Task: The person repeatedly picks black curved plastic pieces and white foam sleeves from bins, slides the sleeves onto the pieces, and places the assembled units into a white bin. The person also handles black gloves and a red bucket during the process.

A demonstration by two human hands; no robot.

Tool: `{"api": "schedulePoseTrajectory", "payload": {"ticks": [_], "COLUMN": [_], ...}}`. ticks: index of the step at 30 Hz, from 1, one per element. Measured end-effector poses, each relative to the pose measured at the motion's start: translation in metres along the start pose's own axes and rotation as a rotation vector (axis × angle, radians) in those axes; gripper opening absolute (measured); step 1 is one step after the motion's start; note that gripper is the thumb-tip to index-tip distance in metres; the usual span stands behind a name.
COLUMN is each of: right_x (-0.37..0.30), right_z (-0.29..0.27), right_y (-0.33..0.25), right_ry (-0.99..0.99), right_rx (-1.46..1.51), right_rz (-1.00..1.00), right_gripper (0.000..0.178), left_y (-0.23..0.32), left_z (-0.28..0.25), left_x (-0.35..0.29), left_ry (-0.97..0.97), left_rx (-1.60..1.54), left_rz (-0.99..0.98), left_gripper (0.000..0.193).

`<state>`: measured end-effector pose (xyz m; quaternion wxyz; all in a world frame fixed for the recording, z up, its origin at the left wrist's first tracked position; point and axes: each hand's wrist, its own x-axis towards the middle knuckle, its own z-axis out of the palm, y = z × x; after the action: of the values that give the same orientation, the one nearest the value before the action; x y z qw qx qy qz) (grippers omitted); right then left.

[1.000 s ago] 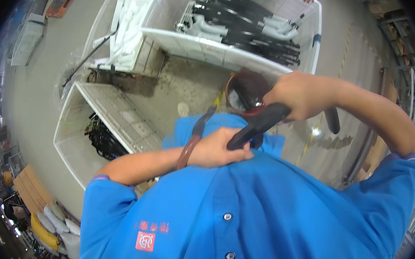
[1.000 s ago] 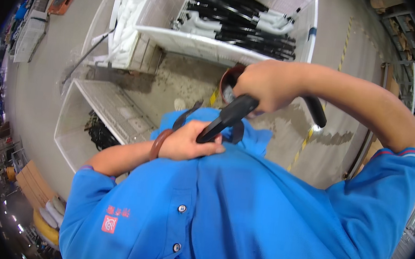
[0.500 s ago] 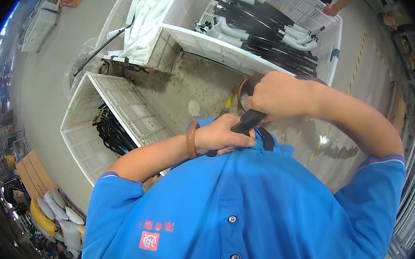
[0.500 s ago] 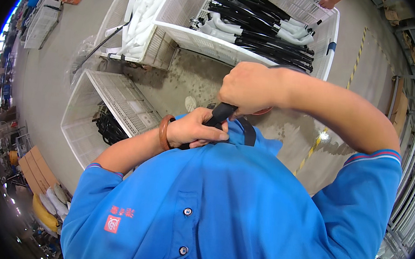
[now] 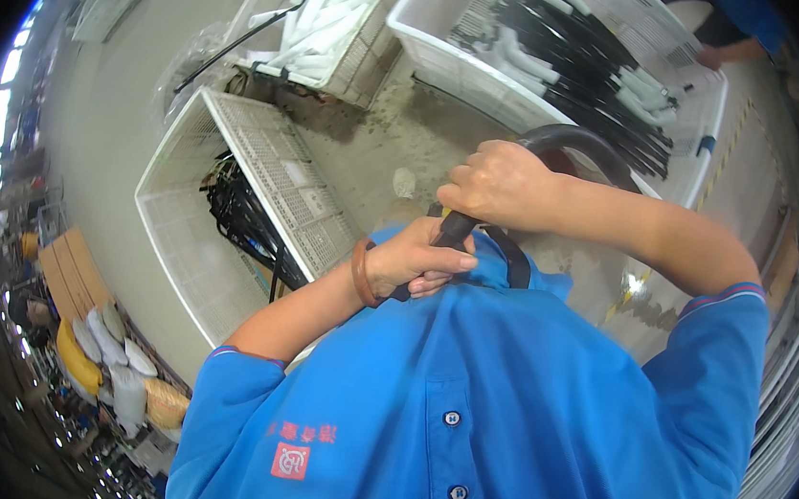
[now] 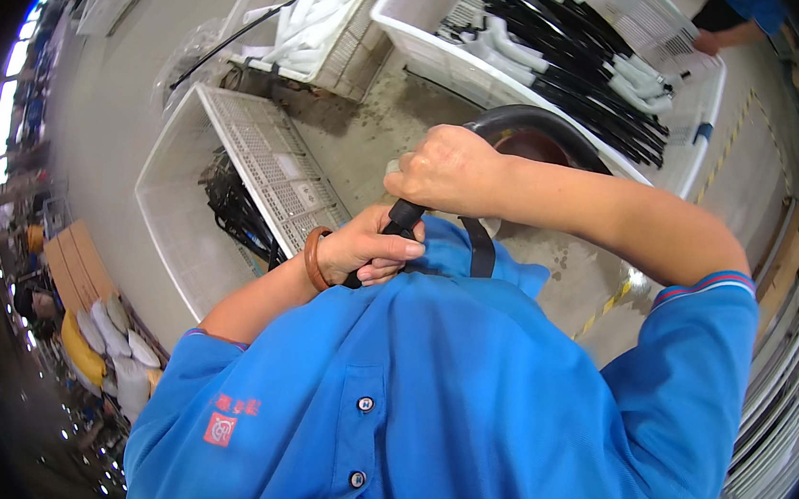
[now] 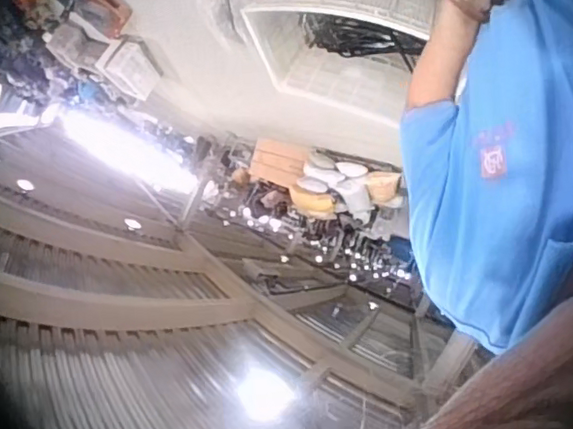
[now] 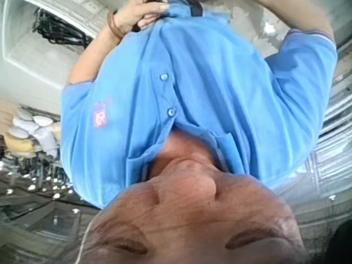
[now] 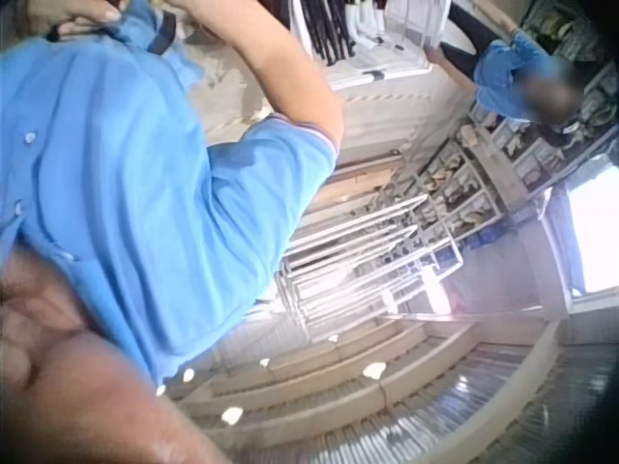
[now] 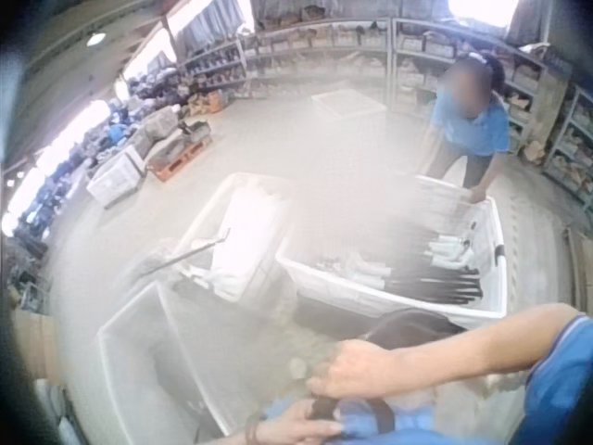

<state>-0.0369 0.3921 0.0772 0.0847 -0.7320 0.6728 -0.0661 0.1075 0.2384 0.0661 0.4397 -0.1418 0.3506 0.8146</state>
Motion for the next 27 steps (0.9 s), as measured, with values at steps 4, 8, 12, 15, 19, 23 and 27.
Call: {"api": "schedulePoseTrajectory", "payload": {"ticks": [4, 8, 12, 15, 19, 23, 27], "right_x": [0.050, 0.095, 0.149, 0.203, 0.273, 0.328, 0.411], "right_z": [0.035, 0.039, 0.033, 0.038, 0.066, 0.129, 0.225], "right_y": [0.030, 0.102, 0.153, 0.175, 0.218, 0.294, 0.396], "right_ry": [0.258, 0.275, -0.011, -0.137, -0.139, 0.034, -0.211], "right_rx": [0.035, 0.005, 0.719, 1.059, 1.080, 1.439, 0.928], "right_rz": [-0.146, 0.279, 0.724, 0.752, 0.559, 0.526, 0.763], "right_gripper": [0.015, 0.027, 0.026, 0.030, 0.032, 0.042, 0.050], "left_y": [-0.004, 0.019, 0.054, 0.070, 0.076, 0.066, 0.050], "left_z": [-0.045, -0.107, -0.164, -0.203, -0.260, -0.327, -0.374], "left_x": [-0.021, -0.056, -0.099, -0.123, -0.129, -0.114, -0.102], "left_ry": [0.114, 0.167, 0.363, 0.417, 0.570, 0.890, 1.425], "left_rx": [-0.124, -0.219, -0.096, -0.012, -0.064, 0.011, 0.238], "left_rz": [0.076, 0.154, 0.229, 0.253, 0.315, 0.328, 0.433], "left_gripper": [0.012, 0.026, 0.032, 0.031, 0.027, 0.028, 0.028]}}
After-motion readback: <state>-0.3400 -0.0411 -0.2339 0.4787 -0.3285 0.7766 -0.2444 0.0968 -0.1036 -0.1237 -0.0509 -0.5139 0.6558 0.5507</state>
